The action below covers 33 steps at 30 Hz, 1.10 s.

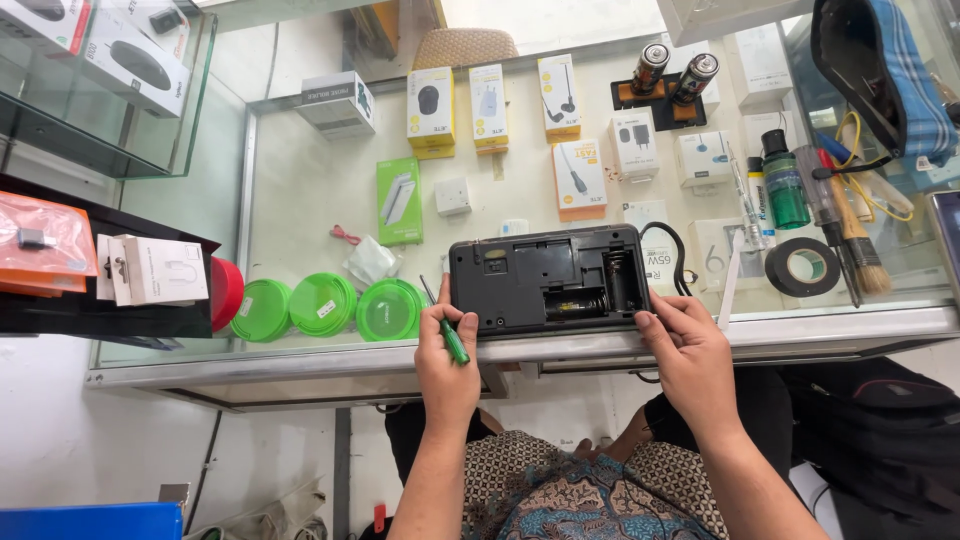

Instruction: Disassembling a portable electronic device by removing batteries and unscrewing the back panel

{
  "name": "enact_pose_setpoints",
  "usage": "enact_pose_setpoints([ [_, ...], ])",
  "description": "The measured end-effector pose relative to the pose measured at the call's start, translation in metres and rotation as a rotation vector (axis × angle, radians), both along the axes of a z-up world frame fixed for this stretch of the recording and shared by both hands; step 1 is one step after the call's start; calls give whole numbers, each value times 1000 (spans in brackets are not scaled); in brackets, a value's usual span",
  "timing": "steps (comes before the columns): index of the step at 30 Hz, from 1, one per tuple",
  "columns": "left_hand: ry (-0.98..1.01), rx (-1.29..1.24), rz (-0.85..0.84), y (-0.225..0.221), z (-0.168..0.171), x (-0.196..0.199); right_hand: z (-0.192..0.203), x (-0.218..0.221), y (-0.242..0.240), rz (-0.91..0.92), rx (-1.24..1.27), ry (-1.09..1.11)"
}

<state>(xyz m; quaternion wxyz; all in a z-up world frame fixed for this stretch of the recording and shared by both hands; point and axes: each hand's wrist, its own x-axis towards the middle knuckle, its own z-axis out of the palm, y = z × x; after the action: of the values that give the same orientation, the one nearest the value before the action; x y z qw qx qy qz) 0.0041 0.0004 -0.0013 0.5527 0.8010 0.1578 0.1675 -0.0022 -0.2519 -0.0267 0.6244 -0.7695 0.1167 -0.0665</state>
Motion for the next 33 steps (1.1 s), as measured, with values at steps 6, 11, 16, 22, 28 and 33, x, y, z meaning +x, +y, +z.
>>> enact_pose_setpoints([
  [6,-13,-73,-78,11,-2,-8,-6,-3,0,33,-127,-100],
  [11,-75,-128,-307,16,-10,-19,15,-6,-3,91,-337,21],
  [16,47,-116,-192,11,-16,-19,12,-1,-6,59,-294,90],
  [22,-24,-226,-222,11,-17,-17,14,4,-13,80,-71,145],
  [28,-121,-209,-232,8,-28,-26,-15,-5,-18,32,46,4],
  [33,-89,-220,-246,12,-24,-18,-7,-3,-18,40,10,26],
])
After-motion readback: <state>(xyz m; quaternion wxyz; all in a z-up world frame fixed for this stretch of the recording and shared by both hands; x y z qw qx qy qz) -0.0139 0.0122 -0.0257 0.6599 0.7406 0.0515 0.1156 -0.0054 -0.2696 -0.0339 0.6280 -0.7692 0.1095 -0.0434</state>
